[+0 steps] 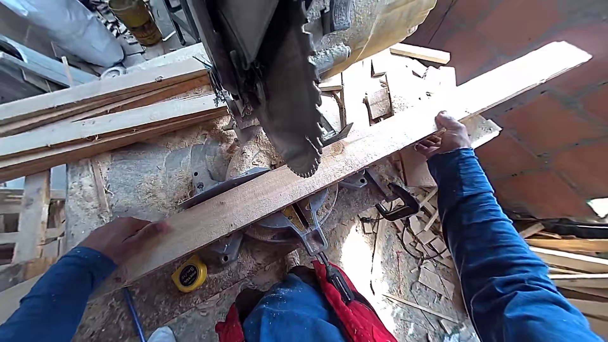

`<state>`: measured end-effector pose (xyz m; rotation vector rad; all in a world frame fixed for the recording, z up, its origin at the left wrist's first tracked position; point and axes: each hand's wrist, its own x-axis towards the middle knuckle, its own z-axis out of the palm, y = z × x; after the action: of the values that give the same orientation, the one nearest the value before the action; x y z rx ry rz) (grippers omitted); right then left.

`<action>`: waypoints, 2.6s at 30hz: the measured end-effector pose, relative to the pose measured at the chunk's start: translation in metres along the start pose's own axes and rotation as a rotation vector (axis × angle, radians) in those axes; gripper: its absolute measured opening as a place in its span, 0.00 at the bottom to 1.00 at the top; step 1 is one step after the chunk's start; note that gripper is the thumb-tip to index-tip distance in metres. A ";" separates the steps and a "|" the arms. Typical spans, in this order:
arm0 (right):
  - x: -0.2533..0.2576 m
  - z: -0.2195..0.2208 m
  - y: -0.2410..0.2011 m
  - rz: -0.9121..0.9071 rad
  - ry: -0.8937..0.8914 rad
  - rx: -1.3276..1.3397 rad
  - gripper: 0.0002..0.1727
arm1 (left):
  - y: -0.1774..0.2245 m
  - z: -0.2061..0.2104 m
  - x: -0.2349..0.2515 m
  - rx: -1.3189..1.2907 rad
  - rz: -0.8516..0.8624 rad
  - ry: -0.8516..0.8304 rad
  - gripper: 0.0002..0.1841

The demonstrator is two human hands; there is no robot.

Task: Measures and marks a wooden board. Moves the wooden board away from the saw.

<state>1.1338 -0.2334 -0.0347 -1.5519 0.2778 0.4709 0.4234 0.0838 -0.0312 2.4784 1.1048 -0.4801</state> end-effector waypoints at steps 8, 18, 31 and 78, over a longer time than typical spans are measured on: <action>0.011 0.021 -0.004 -0.012 -0.036 0.006 0.43 | 0.004 -0.007 0.005 -0.048 -0.019 -0.005 0.46; 0.025 0.021 -0.005 -0.055 0.006 -0.048 0.42 | 0.026 -0.015 0.011 -0.047 -0.058 -0.028 0.44; 0.027 0.015 -0.006 -0.083 -0.015 -0.107 0.47 | 0.013 -0.006 0.014 -0.045 -0.045 -0.018 0.49; -0.297 0.171 0.125 -1.714 -1.217 -1.073 0.80 | 0.074 0.032 -0.047 0.178 -0.010 0.577 0.66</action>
<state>0.7943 -0.1028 -0.0071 -1.5139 -2.3592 0.0140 0.4450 -0.0060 -0.0226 2.8593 1.3238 0.1640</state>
